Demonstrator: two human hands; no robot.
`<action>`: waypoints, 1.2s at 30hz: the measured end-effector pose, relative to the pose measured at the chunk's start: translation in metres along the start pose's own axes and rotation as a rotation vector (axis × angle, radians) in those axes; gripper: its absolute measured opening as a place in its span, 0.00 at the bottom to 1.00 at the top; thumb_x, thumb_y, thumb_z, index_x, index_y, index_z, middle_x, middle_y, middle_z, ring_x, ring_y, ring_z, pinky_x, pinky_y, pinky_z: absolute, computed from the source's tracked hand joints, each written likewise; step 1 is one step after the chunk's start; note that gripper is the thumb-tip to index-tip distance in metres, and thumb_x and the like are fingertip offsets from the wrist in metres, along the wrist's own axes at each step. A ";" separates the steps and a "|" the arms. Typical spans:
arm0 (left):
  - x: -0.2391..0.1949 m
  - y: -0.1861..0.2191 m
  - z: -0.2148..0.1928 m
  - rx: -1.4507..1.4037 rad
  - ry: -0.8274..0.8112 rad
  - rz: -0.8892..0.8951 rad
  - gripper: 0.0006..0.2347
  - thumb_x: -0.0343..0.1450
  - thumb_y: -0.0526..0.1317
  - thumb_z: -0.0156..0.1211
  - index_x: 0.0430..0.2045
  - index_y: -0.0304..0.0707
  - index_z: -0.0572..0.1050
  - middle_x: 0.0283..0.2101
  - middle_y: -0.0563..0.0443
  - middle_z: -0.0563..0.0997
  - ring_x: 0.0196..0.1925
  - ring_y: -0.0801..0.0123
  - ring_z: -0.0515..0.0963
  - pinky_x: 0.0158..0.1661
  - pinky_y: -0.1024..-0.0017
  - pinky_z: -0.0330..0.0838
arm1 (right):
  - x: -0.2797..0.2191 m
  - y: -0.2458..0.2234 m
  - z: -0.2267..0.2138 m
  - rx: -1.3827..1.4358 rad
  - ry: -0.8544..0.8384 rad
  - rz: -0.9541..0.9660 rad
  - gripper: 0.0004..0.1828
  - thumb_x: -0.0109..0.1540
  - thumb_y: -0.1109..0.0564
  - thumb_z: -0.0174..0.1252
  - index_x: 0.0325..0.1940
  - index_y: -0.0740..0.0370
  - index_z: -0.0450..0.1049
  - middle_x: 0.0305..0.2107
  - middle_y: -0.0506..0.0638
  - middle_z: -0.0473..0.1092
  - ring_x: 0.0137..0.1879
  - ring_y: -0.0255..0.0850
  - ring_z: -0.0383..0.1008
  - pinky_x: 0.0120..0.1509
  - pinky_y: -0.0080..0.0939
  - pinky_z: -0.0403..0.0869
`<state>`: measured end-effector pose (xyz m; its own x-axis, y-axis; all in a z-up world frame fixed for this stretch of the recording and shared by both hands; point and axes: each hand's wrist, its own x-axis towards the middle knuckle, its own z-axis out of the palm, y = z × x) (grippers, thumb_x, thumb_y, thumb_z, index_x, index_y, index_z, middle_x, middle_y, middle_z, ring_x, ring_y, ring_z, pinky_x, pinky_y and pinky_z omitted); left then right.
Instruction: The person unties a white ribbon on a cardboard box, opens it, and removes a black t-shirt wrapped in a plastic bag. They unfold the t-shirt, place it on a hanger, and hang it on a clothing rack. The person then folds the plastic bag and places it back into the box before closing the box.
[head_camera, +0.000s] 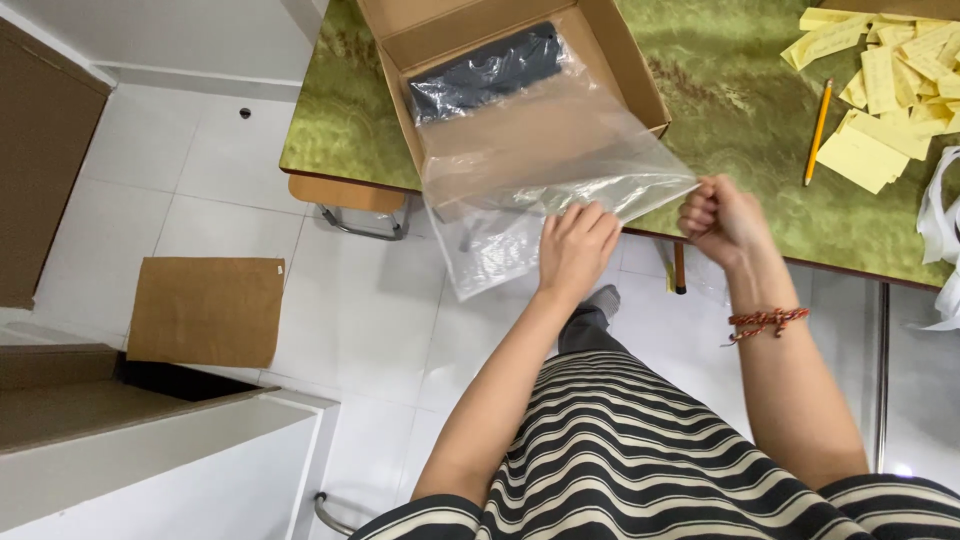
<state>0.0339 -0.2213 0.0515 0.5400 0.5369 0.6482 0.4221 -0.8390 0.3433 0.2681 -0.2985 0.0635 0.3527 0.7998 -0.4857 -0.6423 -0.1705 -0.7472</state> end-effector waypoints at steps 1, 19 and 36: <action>-0.012 -0.010 -0.009 0.001 0.001 0.000 0.05 0.73 0.42 0.63 0.27 0.52 0.74 0.31 0.61 0.70 0.46 0.67 0.77 0.42 0.67 0.68 | 0.001 -0.003 -0.006 0.000 -0.001 -0.001 0.15 0.70 0.50 0.52 0.30 0.45 0.57 0.23 0.32 0.43 0.25 0.22 0.45 0.29 0.21 0.52; -0.090 -0.096 -0.152 0.283 -0.029 -0.019 0.10 0.75 0.37 0.66 0.25 0.47 0.71 0.32 0.60 0.73 0.47 0.64 0.76 0.42 0.67 0.59 | 0.042 -0.017 -0.023 0.107 0.129 0.051 0.19 0.66 0.56 0.52 0.24 0.44 0.54 0.21 0.36 0.43 0.27 0.28 0.39 0.32 0.29 0.44; -0.080 -0.092 -0.135 0.008 -0.357 -0.110 0.34 0.70 0.22 0.62 0.66 0.71 0.70 0.44 0.50 0.67 0.44 0.54 0.72 0.42 0.59 0.71 | 0.043 0.004 -0.052 0.190 0.225 0.027 0.19 0.71 0.46 0.58 0.28 0.40 0.62 0.21 0.34 0.51 0.27 0.28 0.46 0.35 0.27 0.53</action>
<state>-0.1461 -0.1989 0.0598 0.7105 0.6219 0.3293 0.4965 -0.7746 0.3918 0.3160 -0.2945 0.0160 0.4625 0.6452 -0.6082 -0.7618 -0.0618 -0.6449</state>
